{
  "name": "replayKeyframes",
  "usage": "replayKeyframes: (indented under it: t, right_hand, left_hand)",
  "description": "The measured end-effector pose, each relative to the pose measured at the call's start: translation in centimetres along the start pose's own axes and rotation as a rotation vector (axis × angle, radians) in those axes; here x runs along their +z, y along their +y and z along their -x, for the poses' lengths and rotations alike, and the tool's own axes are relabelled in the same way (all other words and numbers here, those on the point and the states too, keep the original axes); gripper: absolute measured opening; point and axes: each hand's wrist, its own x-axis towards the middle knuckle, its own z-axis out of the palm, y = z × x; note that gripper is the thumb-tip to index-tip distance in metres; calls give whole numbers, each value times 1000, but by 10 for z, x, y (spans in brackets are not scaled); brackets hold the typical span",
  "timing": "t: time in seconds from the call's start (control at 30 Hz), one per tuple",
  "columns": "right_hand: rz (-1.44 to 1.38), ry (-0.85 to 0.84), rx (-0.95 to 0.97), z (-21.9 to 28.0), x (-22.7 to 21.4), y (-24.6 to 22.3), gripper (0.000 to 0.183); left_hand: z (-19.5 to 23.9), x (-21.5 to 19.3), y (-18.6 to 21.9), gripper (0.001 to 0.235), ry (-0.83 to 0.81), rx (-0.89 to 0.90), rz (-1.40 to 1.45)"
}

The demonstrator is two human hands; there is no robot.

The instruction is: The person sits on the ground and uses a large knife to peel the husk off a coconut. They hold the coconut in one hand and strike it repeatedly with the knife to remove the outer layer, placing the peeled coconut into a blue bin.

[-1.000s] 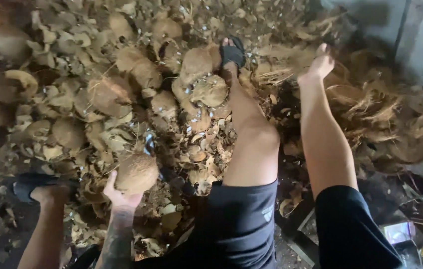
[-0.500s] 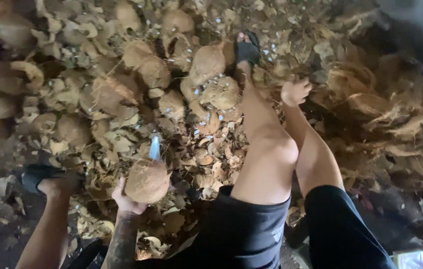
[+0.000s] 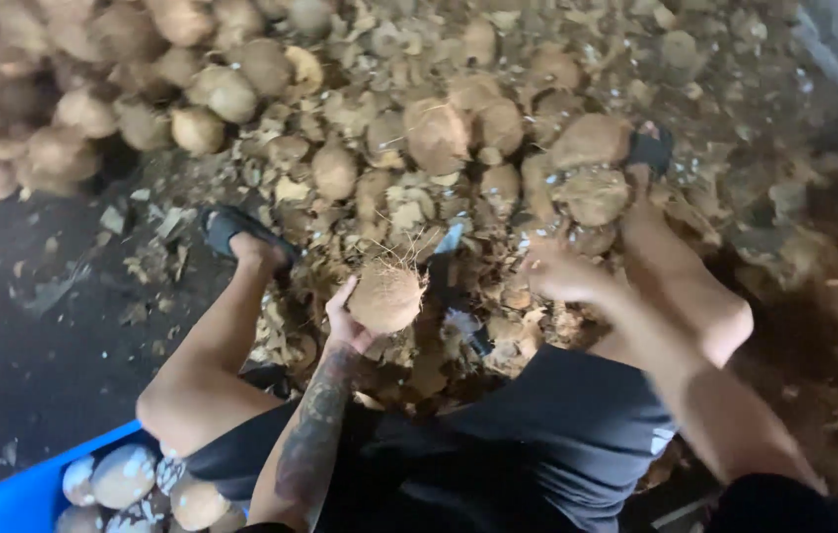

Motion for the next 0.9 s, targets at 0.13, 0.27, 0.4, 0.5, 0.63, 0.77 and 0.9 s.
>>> replayKeyframes:
  t: [0.13, 0.27, 0.4, 0.5, 0.63, 0.77, 0.9]
  right_hand:
    - [230, -344, 218, -60, 138, 51, 60]
    - [595, -304, 366, -80, 223, 74, 105]
    - [555, -94, 501, -109, 252, 136, 112]
    - [440, 19, 557, -103, 234, 107, 64]
    - [126, 141, 390, -37, 197, 2, 43]
    - [-444, 126, -60, 13, 171, -74, 9]
    - [-639, 74, -274, 58, 165, -136, 9]
  left_hand:
    - [20, -13, 22, 70, -72, 41, 73]
    - [49, -8, 38, 74, -130, 77, 164]
    - [61, -4, 53, 80, -395, 297, -54]
    - [30, -37, 31, 104, -116, 67, -128]
    - [24, -41, 15, 81, -58, -21, 35]
    - [72, 25, 44, 85, -283, 37, 176]
    - [27, -25, 39, 91, -239, -11, -42]
